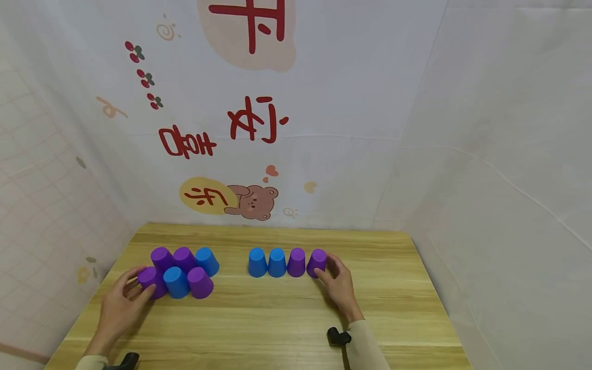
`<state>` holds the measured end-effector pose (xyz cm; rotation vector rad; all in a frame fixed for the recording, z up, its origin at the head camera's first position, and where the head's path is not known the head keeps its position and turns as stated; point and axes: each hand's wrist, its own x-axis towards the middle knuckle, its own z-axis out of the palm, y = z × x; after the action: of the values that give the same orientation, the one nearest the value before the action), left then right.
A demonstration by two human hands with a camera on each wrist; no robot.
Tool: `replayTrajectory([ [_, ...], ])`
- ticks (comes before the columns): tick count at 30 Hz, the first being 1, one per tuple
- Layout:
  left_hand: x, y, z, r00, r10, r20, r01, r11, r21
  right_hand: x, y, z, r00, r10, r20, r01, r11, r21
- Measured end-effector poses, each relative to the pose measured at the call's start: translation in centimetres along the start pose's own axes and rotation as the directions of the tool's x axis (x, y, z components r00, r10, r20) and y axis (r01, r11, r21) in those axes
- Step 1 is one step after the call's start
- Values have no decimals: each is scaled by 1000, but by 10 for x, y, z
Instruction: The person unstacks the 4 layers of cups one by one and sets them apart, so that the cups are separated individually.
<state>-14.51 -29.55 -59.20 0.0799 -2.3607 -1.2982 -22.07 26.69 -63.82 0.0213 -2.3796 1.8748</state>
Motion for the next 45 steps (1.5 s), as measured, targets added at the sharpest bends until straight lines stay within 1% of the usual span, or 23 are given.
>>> replayTrajectory([
  [5,0,-1,0,1000,-3,16,3,1000,0,0,0,0,1000,3,-4,-3,1000,-2],
  [14,0,-3,0,1000,-12,26,12,1000,-9,1,1,0,1000,-8,-3,8,1000,-10],
  [22,0,-3,0,1000,-19,23,20,1000,-12,0,1,0,1000,-24,13,24,1000,0],
  [25,-1,-2,-1,1000,-26,16,26,1000,13,1,2,0,999,-31,16,31,1000,-1],
  [27,0,0,-1,999,-41,11,40,998,50,1,2,0,999,-33,17,33,999,-1],
  [30,0,5,-3,997,-81,16,79,991,106,1,3,0,999,-33,15,33,999,-2],
  [32,1,8,-5,994,-107,29,103,988,112,2,3,0,999,-31,12,31,1000,-1],
  [36,5,14,-8,992,-117,56,113,990,83,2,2,-1,1000,-26,11,26,1000,7],
  [38,7,18,-8,992,-105,71,100,992,74,2,2,-1,1000,-24,14,24,1000,12],
  [41,10,27,-7,993,-66,94,58,995,80,2,1,-1,1000,-25,17,25,1000,13],
  [45,17,40,-3,992,35,118,-45,996,82,1,1,0,1000,-21,13,21,1000,6],
])
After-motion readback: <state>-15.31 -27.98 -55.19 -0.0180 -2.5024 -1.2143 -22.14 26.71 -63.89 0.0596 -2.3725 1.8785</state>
